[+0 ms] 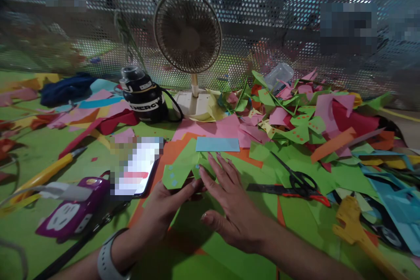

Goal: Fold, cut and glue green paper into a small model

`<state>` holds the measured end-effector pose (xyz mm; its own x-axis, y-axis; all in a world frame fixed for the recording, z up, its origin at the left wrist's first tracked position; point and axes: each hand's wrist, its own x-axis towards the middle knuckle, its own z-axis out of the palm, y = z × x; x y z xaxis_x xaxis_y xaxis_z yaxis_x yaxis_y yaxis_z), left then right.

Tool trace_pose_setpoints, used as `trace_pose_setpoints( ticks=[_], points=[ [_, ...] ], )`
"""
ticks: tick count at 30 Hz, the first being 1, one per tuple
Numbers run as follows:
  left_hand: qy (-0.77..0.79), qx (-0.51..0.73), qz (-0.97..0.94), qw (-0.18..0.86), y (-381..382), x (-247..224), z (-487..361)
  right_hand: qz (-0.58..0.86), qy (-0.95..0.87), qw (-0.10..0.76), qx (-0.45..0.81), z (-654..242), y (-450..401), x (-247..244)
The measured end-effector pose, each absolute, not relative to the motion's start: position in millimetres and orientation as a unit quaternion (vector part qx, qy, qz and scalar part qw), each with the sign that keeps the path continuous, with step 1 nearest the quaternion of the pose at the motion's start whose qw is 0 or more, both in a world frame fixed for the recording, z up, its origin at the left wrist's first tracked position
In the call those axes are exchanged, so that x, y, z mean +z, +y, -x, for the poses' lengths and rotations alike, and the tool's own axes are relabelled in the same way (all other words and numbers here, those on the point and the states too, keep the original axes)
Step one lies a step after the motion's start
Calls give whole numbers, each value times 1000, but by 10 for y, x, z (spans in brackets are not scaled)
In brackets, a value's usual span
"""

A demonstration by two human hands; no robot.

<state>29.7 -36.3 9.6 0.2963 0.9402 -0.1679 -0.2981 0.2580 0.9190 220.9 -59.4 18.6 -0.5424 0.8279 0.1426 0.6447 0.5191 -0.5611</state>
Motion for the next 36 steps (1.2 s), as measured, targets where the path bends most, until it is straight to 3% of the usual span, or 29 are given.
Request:
trace_pose_setpoints(
  ticks=[5,14,36],
  points=[
    [408,435,-410,690,-364,47,-294,452,-826,263,212,-2210,-561,237],
    [388,433,-419,698,-422,-5,-313,549,-666,398,311,-2154,-440,172],
    [418,411,-383,714,-416,58,-298,540,-641,424,343,-2107,-492,210]
  ],
)
